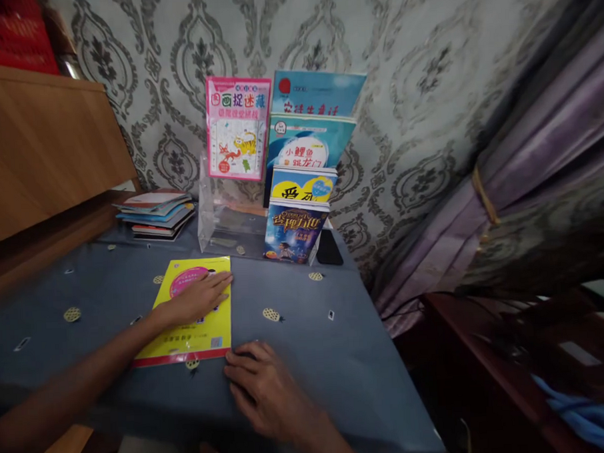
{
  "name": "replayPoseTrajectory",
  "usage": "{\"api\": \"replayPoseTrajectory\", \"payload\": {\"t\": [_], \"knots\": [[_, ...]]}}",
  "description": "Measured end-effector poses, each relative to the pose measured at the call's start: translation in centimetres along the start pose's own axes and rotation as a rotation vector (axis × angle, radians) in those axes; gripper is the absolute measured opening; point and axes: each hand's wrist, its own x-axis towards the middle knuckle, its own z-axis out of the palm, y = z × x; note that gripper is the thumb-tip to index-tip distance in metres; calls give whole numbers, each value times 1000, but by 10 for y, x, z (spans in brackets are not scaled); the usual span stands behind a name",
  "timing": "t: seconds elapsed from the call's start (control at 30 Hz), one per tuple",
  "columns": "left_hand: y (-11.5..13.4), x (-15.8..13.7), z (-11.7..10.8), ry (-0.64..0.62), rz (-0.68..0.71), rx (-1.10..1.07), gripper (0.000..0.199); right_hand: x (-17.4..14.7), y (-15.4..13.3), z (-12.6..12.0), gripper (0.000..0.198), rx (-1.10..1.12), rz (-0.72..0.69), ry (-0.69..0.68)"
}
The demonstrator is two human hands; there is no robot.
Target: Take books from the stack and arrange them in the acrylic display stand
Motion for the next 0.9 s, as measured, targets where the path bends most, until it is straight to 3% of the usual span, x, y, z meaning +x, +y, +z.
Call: {"api": "replayPoseTrajectory", "payload": {"t": [0.13,0.27,0.4,0.57,0.7,0.77,0.9], "knots": [[-22,35,-7,-55,-92,17,47,-2,-1,1,28,-9,28,9],[-17,38,-10,-39,-112,43,48,-5,6,7,28,-52,21,-3],[14,4,-1,-44,-93,4,53,-8,26,22,28,-108,-21,10],[64,-60,22,43,124,-55,55,-10,56,50,24,-205,-117,28],[69,-94,32,46,185,-131,70,-10,57,53,25,-197,-113,63],[55,-103,30,101,94,-138,67,-9,48,45,26,-156,-91,69],[14,-111,17,250,-352,-12,53,-3,25,26,27,-76,-15,124]]}}
